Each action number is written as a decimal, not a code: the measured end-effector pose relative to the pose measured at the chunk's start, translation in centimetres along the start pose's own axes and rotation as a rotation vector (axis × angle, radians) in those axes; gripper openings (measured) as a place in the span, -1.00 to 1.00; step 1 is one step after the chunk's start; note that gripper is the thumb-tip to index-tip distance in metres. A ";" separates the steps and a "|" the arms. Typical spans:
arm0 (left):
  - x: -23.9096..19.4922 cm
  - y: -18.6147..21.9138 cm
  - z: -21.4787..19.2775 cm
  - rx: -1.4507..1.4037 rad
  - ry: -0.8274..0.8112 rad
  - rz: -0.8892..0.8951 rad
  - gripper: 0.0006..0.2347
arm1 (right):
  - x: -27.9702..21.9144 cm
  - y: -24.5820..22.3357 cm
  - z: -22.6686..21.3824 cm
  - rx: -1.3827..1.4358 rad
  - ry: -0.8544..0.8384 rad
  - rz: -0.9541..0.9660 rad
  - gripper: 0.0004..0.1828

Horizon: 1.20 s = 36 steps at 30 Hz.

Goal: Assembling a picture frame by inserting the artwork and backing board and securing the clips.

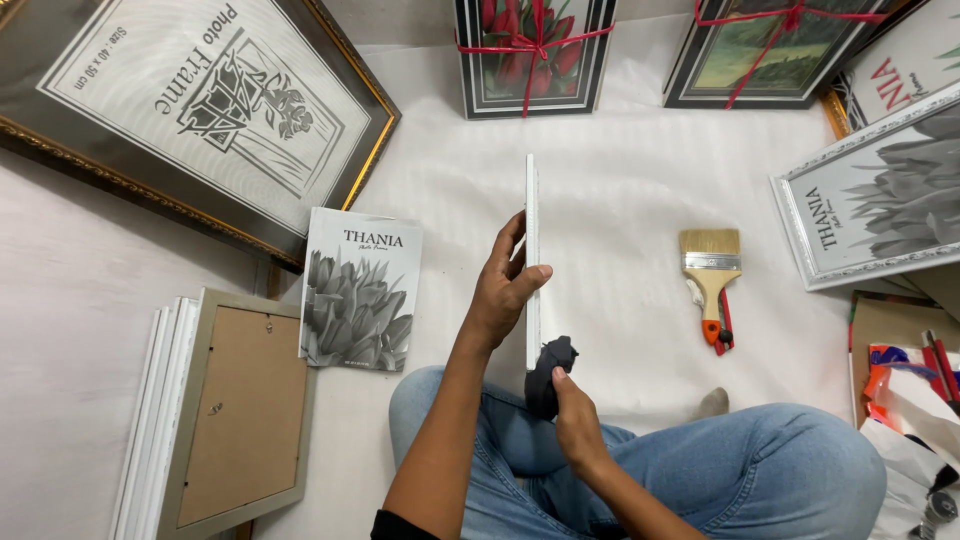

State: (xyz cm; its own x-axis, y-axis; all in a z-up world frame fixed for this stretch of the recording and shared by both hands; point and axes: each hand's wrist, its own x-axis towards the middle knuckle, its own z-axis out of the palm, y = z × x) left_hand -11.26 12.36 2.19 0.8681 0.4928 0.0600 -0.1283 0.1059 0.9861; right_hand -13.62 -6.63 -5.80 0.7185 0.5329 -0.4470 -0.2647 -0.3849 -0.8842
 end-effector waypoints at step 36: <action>0.1 -1.2 -0.1 0.042 0.007 0.041 -0.25 | 7.5 0.7 -0.3 -0.052 -0.274 0.165 0.10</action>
State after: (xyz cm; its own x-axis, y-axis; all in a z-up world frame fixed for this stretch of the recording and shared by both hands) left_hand -11.03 12.35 0.97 0.8593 0.5016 0.0998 -0.1437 0.0495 0.9884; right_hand -8.19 -3.16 -9.78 0.4669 0.6400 -0.6102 -0.3252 -0.5174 -0.7916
